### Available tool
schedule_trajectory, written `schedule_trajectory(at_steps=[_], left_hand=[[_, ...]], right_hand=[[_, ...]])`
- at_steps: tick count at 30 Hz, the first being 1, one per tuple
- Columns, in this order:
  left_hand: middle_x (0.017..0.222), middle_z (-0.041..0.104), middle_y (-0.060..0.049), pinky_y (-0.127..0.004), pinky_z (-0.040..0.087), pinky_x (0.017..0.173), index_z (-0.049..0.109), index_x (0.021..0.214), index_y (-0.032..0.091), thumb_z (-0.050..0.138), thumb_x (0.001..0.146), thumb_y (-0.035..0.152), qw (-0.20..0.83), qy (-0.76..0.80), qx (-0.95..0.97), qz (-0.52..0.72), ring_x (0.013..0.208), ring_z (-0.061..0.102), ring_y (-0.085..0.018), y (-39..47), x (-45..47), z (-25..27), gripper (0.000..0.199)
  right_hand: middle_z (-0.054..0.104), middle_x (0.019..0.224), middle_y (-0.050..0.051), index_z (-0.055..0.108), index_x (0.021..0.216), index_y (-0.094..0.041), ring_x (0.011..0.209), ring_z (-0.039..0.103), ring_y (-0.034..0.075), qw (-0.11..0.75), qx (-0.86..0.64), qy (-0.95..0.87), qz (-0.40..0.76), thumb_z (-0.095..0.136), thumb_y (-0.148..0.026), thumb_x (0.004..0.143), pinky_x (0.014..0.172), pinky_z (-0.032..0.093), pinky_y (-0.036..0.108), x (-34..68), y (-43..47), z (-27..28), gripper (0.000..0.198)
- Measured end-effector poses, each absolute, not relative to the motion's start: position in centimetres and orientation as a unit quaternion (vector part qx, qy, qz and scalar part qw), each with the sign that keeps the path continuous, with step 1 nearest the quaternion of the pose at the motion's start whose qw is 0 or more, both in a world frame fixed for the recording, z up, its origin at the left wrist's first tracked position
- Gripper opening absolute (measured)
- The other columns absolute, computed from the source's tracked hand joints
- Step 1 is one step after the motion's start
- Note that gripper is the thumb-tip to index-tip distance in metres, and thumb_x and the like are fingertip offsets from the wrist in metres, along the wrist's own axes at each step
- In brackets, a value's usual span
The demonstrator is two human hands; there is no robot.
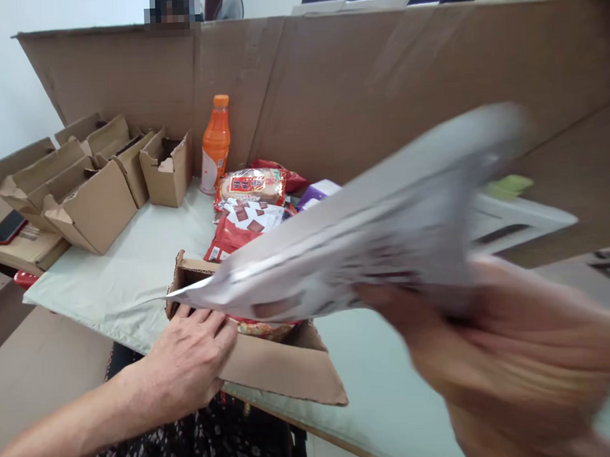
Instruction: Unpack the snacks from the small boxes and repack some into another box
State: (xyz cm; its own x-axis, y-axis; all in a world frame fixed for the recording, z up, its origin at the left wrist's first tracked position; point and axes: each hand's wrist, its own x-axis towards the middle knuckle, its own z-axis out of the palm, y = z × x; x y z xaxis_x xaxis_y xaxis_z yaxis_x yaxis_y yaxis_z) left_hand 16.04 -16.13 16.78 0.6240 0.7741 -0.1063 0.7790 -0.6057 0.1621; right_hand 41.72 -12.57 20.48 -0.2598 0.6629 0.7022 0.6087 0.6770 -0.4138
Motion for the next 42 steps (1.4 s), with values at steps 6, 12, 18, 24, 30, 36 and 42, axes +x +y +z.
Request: schedule_trajectory(at_steps=[6, 12, 18, 24, 30, 36, 42], left_hand=[[0.145, 0.057, -0.025, -0.059, 0.028, 0.123, 0.063, 0.127, 0.008, 0.072, 0.079, 0.034, 0.049, 0.4, 0.915, 0.002, 0.137, 0.051, -0.041, -16.0, 15.8, 15.8, 0.055], [0.144, 0.059, -0.026, -0.06, 0.03, 0.123, 0.059, 0.132, 0.004, 0.07, 0.082, 0.034, 0.021, 0.39, 0.921, 0.016, 0.138, 0.053, -0.041, -16.0, 15.6, 15.1, 0.06], [0.142, 0.061, -0.025, -0.06, 0.033, 0.122, 0.061, 0.131, 0.006, 0.067, 0.082, 0.031, 0.006, 0.39, 0.92, 0.026, 0.136, 0.056, -0.04, -15.9, 15.6, 15.0, 0.055], [0.14, 0.063, -0.022, -0.059, 0.037, 0.121, 0.059, 0.129, 0.008, 0.068, 0.078, 0.024, -0.005, 0.375, 0.922, 0.092, 0.135, 0.056, -0.038, -16.7, 15.0, 15.2, 0.054], [0.16, 0.042, -0.017, -0.053, 0.034, 0.125, 0.055, 0.135, 0.018, 0.061, 0.091, 0.01, -0.048, 0.401, 0.868, 0.288, 0.155, 0.031, -0.032, -18.3, 12.3, 15.5, 0.046], [0.16, 0.042, -0.019, -0.047, 0.046, 0.118, 0.038, 0.154, 0.019, 0.067, 0.094, 0.027, 0.008, 0.478, 0.784, 0.396, 0.149, 0.043, -0.03, -17.6, 11.3, 13.5, 0.067], [0.136, 0.067, -0.014, -0.04, 0.053, 0.112, 0.041, 0.152, 0.019, 0.064, 0.098, 0.03, 0.058, 0.477, 0.775, 0.412, 0.129, 0.065, -0.025, -16.6, 12.4, 11.4, 0.06]], right_hand=[[0.078, 0.082, 0.0, 0.07, 0.101, -0.029, 0.065, 0.072, 0.017, 0.375, -0.316, -0.871, -0.024, 0.049, -0.008, 0.096, 0.06, 0.055, 0.027, 38.4, -10.3, 16.9, 0.03], [0.079, 0.094, 0.011, 0.072, 0.101, -0.018, 0.082, 0.075, 0.025, -0.022, -0.405, -0.912, 0.067, 0.054, -0.01, 0.093, 0.066, 0.05, 0.029, 37.9, -7.9, 14.2, 0.021], [0.078, 0.113, 0.011, 0.073, 0.116, -0.019, 0.096, 0.073, 0.023, -0.064, -0.361, -0.91, 0.191, 0.047, -0.001, 0.089, 0.076, 0.048, 0.027, 36.8, -5.5, 14.4, 0.041], [0.079, 0.111, 0.011, 0.074, 0.119, -0.017, 0.093, 0.073, 0.024, -0.099, -0.355, -0.901, 0.231, 0.049, -0.002, 0.088, 0.074, 0.047, 0.028, 35.9, -5.6, 14.7, 0.042], [0.077, 0.113, 0.012, 0.073, 0.118, -0.018, 0.099, 0.073, 0.027, -0.008, -0.376, -0.916, 0.141, 0.055, -0.032, 0.1, 0.083, 0.054, 0.034, 38.3, -6.8, 16.4, 0.029], [0.078, 0.117, 0.008, 0.072, 0.12, -0.019, 0.103, 0.075, 0.024, 0.153, -0.387, -0.906, 0.077, 0.046, -0.027, 0.104, 0.087, 0.06, 0.037, 40.5, -7.1, 15.8, 0.032], [0.076, 0.12, 0.009, 0.073, 0.111, -0.021, 0.109, 0.074, 0.023, 0.349, -0.398, -0.848, 0.01, 0.052, -0.023, 0.101, 0.094, 0.06, 0.039, 41.0, -7.6, 14.1, 0.023]])
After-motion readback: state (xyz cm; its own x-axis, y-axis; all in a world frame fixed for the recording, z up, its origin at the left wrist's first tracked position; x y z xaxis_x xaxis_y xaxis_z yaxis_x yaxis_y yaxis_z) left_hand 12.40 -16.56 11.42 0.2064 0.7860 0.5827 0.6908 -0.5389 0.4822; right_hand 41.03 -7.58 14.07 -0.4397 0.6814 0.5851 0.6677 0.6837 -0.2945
